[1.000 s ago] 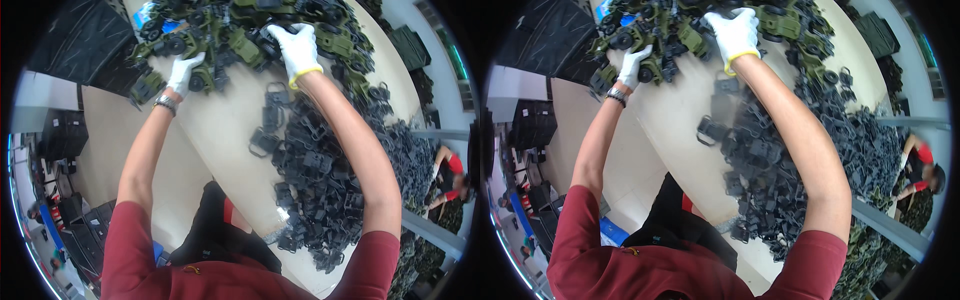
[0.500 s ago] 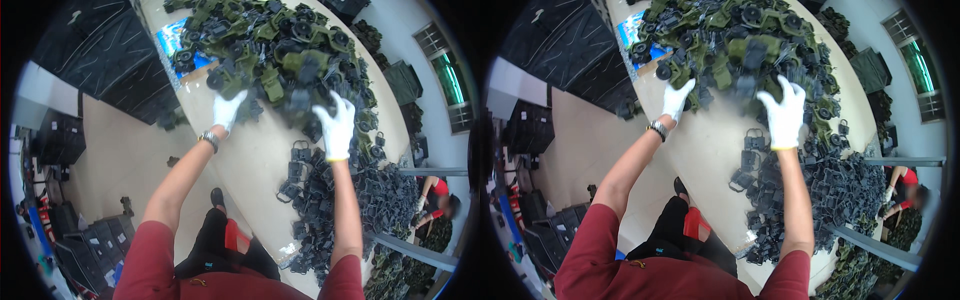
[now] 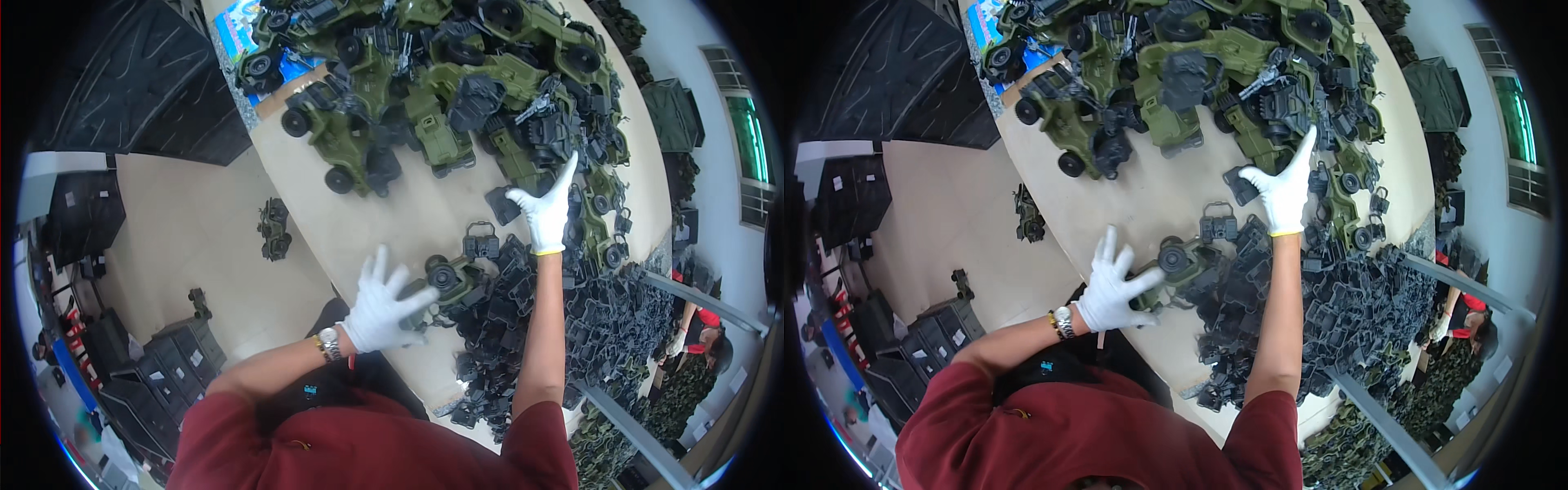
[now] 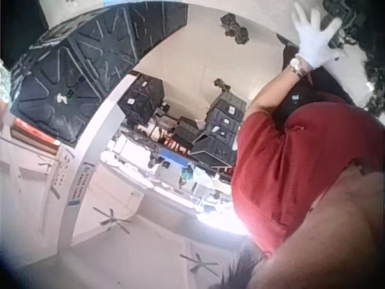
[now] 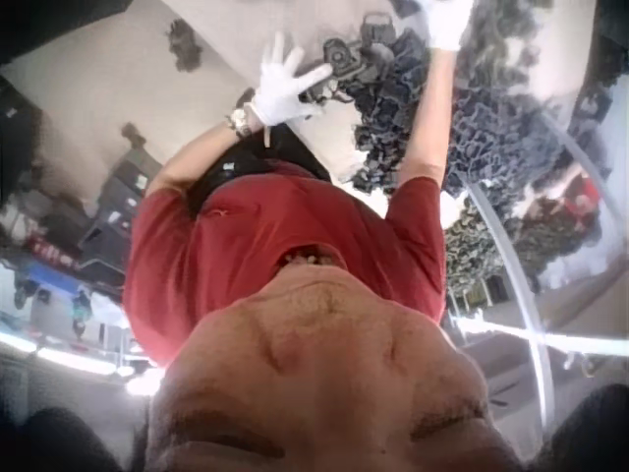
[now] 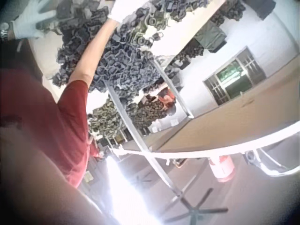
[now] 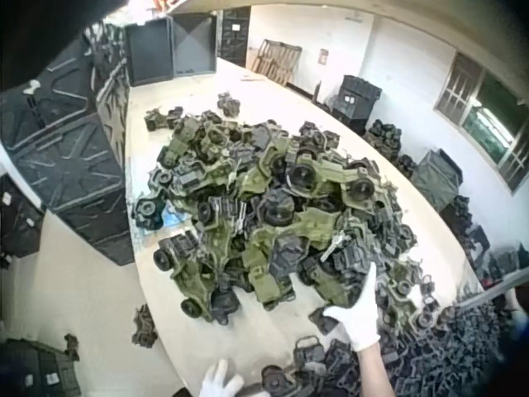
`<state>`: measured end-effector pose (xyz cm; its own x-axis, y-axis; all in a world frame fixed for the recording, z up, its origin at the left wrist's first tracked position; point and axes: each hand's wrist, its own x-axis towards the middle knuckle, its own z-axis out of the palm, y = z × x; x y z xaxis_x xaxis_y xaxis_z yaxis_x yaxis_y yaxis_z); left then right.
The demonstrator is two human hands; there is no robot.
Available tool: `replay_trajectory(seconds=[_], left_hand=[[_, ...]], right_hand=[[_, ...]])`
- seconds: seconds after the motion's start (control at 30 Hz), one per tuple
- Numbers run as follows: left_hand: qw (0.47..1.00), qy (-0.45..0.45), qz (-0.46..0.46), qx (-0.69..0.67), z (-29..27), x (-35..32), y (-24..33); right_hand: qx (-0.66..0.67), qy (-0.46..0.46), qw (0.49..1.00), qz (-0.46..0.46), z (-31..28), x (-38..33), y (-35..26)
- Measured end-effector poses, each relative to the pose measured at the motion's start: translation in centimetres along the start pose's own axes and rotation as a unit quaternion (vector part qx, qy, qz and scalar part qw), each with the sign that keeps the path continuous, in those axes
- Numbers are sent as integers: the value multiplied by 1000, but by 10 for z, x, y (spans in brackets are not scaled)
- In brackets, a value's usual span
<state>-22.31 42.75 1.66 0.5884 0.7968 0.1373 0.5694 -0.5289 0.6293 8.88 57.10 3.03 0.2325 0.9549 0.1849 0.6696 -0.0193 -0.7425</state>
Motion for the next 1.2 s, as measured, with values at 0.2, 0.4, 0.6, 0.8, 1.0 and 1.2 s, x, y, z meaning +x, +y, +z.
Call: replay_trajectory(seconds=[0.2,0.4,0.6,0.8,1.0,1.2], left_hand=[[998,-31,-56,17,-11,53,-19],[973,139,-65,173,-63,41,-89],[951,180,-122,221,-91,61,-153],[958,192,-146,157,-135,134,-239],[945,279,-114,127,-203,201,-337],[859,400,-117,297,-300,367,-536]], right_hand=[[8,0,1000,28,3,21,15],[-18,6,999,46,12,26,-8],[-17,19,994,108,39,36,-26],[-2,16,991,134,115,67,-57],[-3,58,998,33,223,183,-113],[-92,1,990,-109,362,377,-188]])
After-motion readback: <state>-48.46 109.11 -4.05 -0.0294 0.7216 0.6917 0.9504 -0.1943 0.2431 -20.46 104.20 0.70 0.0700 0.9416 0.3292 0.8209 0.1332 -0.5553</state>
